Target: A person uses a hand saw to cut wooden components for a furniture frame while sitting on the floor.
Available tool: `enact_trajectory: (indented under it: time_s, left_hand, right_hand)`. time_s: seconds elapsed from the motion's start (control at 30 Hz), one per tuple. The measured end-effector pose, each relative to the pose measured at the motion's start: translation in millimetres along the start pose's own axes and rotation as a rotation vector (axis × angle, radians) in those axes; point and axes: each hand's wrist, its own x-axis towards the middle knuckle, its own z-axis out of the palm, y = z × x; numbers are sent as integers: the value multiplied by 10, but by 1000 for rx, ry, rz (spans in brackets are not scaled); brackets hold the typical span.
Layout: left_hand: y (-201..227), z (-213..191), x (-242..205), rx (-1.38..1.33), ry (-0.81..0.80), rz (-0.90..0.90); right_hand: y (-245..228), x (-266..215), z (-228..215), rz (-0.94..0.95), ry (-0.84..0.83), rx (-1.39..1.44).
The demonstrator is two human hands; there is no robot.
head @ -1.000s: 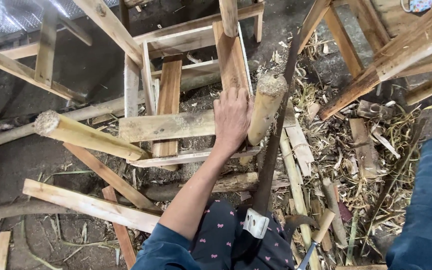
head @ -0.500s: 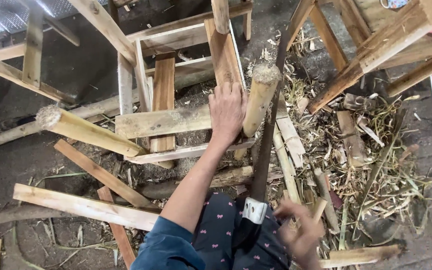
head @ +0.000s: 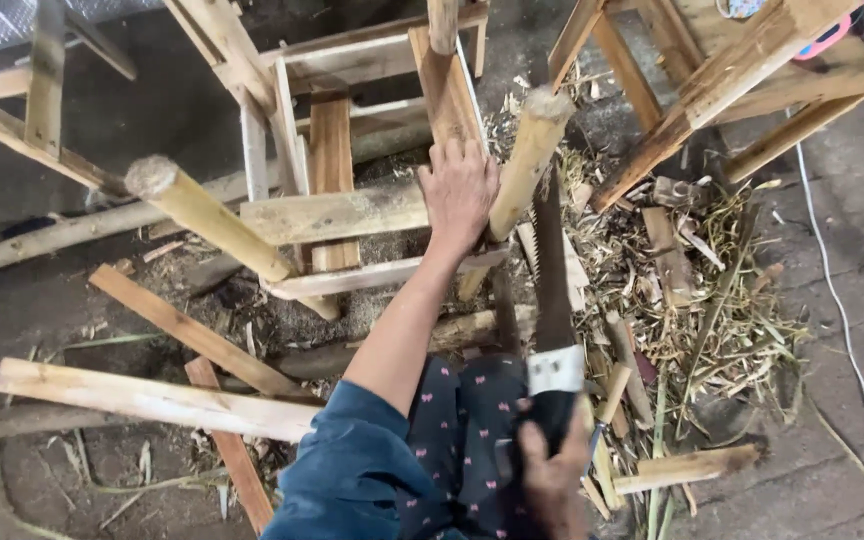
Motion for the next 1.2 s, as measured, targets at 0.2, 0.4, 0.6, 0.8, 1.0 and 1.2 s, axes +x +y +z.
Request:
enact_trajectory:
  time_s: [0.2, 0.4, 0.6, 0.8, 1.0, 1.2]
  left_hand:
    - [-14, -57, -78, 15, -14, -91]
    - [-129, 41, -70, -11, -143, -32]
    - [-47, -71, -125, 51, -90, -71]
    - [-217, -3, -86, 1, -152, -52]
    - [-220, -149, -120, 119, -276, -104]
    - [-246, -65, -127, 140, -289, -115]
  right_hand:
    - [-176, 28, -286, -22, 53, 8]
    - [-157, 57, -474, -204, 150, -229]
    - [-23, 12, -588, -275, 153, -300]
    - [-117, -56, -569, -330, 153, -319]
    - [-87, -19, -509, -451, 178, -334]
    - [-30, -43, -514, -489, 174, -378]
